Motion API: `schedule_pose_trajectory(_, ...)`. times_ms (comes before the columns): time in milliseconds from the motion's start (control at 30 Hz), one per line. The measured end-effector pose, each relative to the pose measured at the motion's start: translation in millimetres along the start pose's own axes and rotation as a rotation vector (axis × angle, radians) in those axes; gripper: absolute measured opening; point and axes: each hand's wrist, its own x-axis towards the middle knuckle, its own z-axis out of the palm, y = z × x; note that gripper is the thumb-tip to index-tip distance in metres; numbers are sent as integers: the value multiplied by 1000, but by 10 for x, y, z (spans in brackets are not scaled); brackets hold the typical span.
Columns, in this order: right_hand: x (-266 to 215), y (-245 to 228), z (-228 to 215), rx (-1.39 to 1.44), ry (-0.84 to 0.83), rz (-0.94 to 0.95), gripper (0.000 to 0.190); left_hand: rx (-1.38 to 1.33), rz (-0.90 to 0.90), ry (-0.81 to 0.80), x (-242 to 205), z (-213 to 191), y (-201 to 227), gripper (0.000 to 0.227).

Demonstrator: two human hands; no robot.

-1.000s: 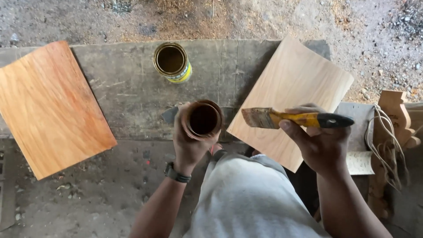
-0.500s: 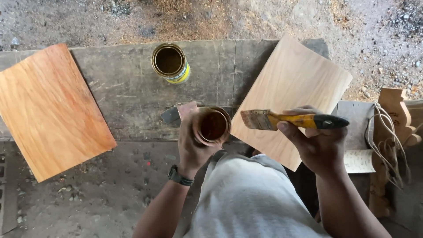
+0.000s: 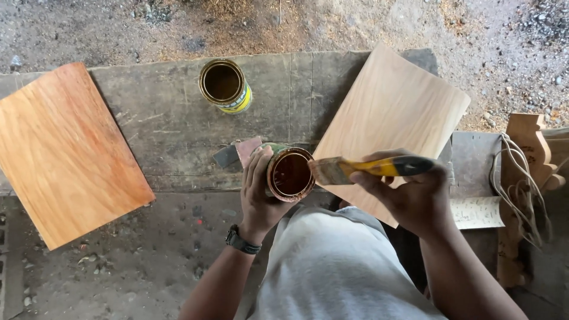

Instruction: The person sands a rectangular wooden board with a sanding block, then flips it to sand the other side. They then dip a paintbrush into a can of varnish and apply it to the board's surface, covering it with a glossy finish.

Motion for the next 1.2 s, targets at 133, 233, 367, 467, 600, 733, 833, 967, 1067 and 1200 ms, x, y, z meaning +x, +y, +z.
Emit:
schedule_pose_trajectory(133, 54, -155, 364, 36, -61, 42, 24, 12, 2, -11, 46, 50, 83, 115)
schedule_pose_trajectory(233, 23, 160, 656, -57, -109, -46, 24, 71, 17, -12, 49, 116, 146, 115)
schedule_pose_trajectory(367, 15, 410, 941, -287, -150, -203, 27, 115, 31, -29, 73, 126, 207, 115)
schedule_pose_trajectory(467, 27, 647, 1040, -469, -186, -238, 22, 147, 47, -29, 50, 160, 200, 114)
schedule_pose_trajectory(600, -64, 873, 1080, -544, -196, -234, 42, 141, 38, -42, 33, 137, 212, 110)
schedule_pose_trajectory(733, 82, 357, 881, -241, -168, 66, 20, 148, 15, -35, 15, 120, 138, 110)
schedule_pose_trajectory(833, 58, 543, 555, 111, -100, 315, 26, 146, 3, -29, 61, 66, 169, 109)
schedule_pose_trajectory(967, -103, 1247, 235, 622, -11, 567, 31, 97, -15, -52, 52, 74, 124, 107)
schedule_pose_trajectory(1067, -144, 1380, 117, 752, -17, 592, 23, 64, -35, -75, 79, 160, 133, 111)
schedule_pose_trajectory(1200, -186, 1383, 102, 836, 37, 606, 25, 41, -50, -104, 114, 243, 206, 112)
